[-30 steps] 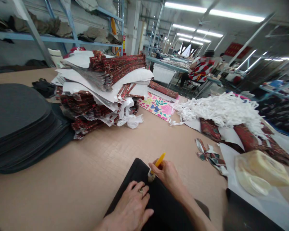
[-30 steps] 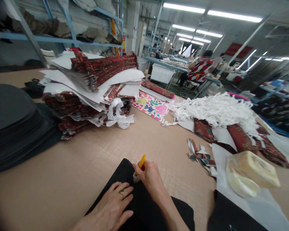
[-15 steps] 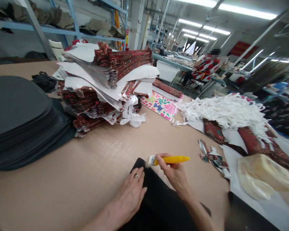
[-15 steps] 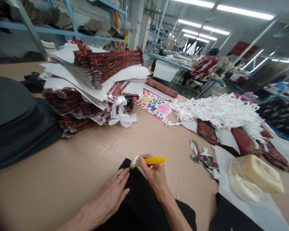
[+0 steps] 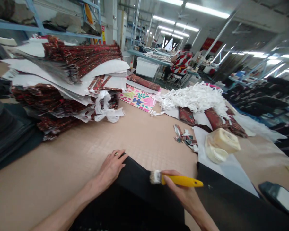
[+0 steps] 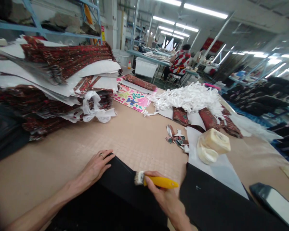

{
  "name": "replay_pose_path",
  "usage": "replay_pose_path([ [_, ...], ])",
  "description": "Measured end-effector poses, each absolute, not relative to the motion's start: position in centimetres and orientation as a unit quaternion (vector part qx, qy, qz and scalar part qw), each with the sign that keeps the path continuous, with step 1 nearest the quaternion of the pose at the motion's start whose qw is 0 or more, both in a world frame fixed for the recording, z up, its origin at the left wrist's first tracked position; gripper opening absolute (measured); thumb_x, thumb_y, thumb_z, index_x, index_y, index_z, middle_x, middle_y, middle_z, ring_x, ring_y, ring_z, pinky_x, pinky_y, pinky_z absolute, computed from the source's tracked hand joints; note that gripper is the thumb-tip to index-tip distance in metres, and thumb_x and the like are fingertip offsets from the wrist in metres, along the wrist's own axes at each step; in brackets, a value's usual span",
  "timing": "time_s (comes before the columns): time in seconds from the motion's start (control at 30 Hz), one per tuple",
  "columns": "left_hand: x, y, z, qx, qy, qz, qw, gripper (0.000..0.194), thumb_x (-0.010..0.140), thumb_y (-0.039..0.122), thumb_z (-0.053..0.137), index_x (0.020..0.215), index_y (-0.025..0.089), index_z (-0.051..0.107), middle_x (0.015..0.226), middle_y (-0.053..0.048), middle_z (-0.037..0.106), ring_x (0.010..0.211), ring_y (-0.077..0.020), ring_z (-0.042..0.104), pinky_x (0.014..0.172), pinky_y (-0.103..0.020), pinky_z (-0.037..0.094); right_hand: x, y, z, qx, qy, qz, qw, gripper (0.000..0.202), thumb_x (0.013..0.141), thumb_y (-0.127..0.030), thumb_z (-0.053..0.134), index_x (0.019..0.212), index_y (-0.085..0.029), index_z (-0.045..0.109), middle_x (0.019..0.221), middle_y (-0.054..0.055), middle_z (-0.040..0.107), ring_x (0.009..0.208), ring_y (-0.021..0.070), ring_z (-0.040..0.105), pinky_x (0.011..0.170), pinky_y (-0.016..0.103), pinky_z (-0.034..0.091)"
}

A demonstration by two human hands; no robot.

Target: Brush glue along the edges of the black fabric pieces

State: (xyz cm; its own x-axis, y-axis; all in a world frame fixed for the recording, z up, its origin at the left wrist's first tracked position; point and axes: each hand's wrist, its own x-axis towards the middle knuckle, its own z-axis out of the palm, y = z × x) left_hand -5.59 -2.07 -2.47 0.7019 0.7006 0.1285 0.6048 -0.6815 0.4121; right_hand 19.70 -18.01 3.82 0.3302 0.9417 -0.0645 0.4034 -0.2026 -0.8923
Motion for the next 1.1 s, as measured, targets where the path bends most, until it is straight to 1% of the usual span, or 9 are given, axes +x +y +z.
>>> replay_pose_path([
  [0.13, -4.3, -0.1, -0.5, 0.921, 0.325, 0.124, 0.178, 0.029, 0.073, 0.007, 0.067, 0.098, 0.018, 0.06, 0.105, -0.006, 0.059, 0.099, -0.024, 0.053, 0.084, -0.036, 0.047, 23.1, -18.8, 1.9, -0.704, -0.463, 0.342, 0.416, 0.026, 0.075, -0.044, 0.064, 0.083, -0.021, 0.071, 0.084, 0.005, 0.073, 0.08, 0.02, 0.068, 0.077, 0.029, 0.054],
  [0.33, -4.3, 0.0, 1.1, 0.929, 0.3, 0.142, 0.165, 0.022, 0.072, 0.0, 0.063, 0.08, 0.017, 0.052, 0.085, -0.001, 0.058, 0.082, -0.0188, 0.054, 0.072, -0.028, 0.041, 31.0, -25.8, 2.5, -0.812, -0.324, 0.185, 0.449, 0.035, 0.062, -0.053, 0.07, 0.075, -0.02, 0.07, 0.075, 0.004, 0.071, 0.069, 0.0197, 0.066, 0.065, 0.025, 0.055],
  [0.5, -5.0, -0.2, 1.4, 0.948, 0.248, 0.143, 0.137, 0.017, 0.083, 0.005, 0.055, 0.093, 0.019, 0.053, 0.083, 0.001, 0.062, 0.071, -0.0156, 0.057, 0.066, -0.025, 0.041, 27.7, -24.4, 5.4, -0.771, -0.353, 0.243, 0.471, 0.046, 0.082, -0.046, 0.057, 0.12, -0.021, 0.057, 0.064, -0.002, 0.063, 0.049, 0.0132, 0.059, 0.052, 0.024, 0.052],
  [0.6, -5.5, 0.0, 1.5, 0.961, 0.204, 0.151, 0.111, 0.012, 0.09, 0.011, 0.048, 0.085, 0.019, 0.055, 0.082, 0.0, 0.064, 0.073, -0.0155, 0.059, 0.067, -0.025, 0.042, 25.2, -22.3, 4.4, -0.703, -0.42, 0.303, 0.487, 0.04, 0.089, -0.04, 0.048, 0.124, -0.022, 0.055, 0.069, 0.001, 0.067, 0.054, 0.0148, 0.064, 0.057, 0.026, 0.054],
  [0.7, -5.9, 0.0, 1.8, 0.962, 0.139, 0.231, 0.041, 0.017, 0.093, 0.013, 0.043, 0.093, 0.017, 0.059, 0.109, -0.006, 0.062, 0.102, -0.0212, 0.056, 0.083, -0.032, 0.043, 22.9, -20.4, 2.3, -0.688, -0.538, 0.234, 0.428, 0.029, 0.086, -0.032, 0.053, 0.112, -0.024, 0.063, 0.084, 0.005, 0.07, 0.073, 0.0192, 0.07, 0.067, 0.029, 0.056],
  [0.77, -6.1, -0.2, 2.2, 0.948, 0.126, 0.292, 0.005, 0.019, 0.094, 0.015, 0.042, 0.101, 0.017, 0.06, 0.119, -0.01, 0.057, 0.111, -0.0249, 0.049, 0.087, -0.037, 0.042, 21.1, -19.1, 1.7, -0.673, -0.628, 0.15, 0.361, 0.031, 0.082, -0.024, 0.058, 0.112, -0.026, 0.063, 0.096, 0.006, 0.07, 0.087, 0.0223, 0.068, 0.076, 0.033, 0.055],
  [0.9, -6.5, -0.9, 3.1, 0.93, 0.141, 0.336, 0.051, 0.024, 0.094, 0.009, 0.04, 0.102, 0.018, 0.061, 0.089, -0.007, 0.061, 0.085, -0.0186, 0.053, 0.077, -0.033, 0.043, 18.1, -16.6, 2.0, -0.595, -0.745, 0.088, 0.287, 0.047, 0.073, -0.014, 0.064, 0.118, -0.026, 0.056, 0.106, 0.007, 0.067, 0.098, 0.0258, 0.064, 0.084, 0.041, 0.053],
  [0.97, -6.7, -1.2, 3.5, 0.928, 0.135, 0.334, 0.094, 0.02, 0.093, 0.007, 0.042, 0.096, 0.016, 0.061, 0.075, -0.003, 0.058, 0.073, -0.0155, 0.051, 0.073, -0.03, 0.043, 18.1, -16.1, 1.8, -0.585, -0.761, 0.102, 0.261, 0.051, 0.071, -0.012, 0.065, 0.119, -0.025, 0.054, 0.101, 0.006, 0.068, 0.093, 0.0241, 0.065, 0.083, 0.04, 0.053],
  [1.1, -7.3, -1.2, 3.8, 0.929, 0.131, 0.325, 0.118, 0.019, 0.094, 0.012, 0.044, 0.082, 0.015, 0.058, 0.066, -0.001, 0.055, 0.066, -0.0147, 0.05, 0.064, -0.028, 0.041, 21.6, -17.9, -0.7, -0.628, -0.741, 0.076, 0.226, 0.049, 0.069, -0.014, 0.066, 0.115, -0.027, 0.057, 0.082, 0.002, 0.069, 0.079, 0.0209, 0.067, 0.074, 0.033, 0.055],
])
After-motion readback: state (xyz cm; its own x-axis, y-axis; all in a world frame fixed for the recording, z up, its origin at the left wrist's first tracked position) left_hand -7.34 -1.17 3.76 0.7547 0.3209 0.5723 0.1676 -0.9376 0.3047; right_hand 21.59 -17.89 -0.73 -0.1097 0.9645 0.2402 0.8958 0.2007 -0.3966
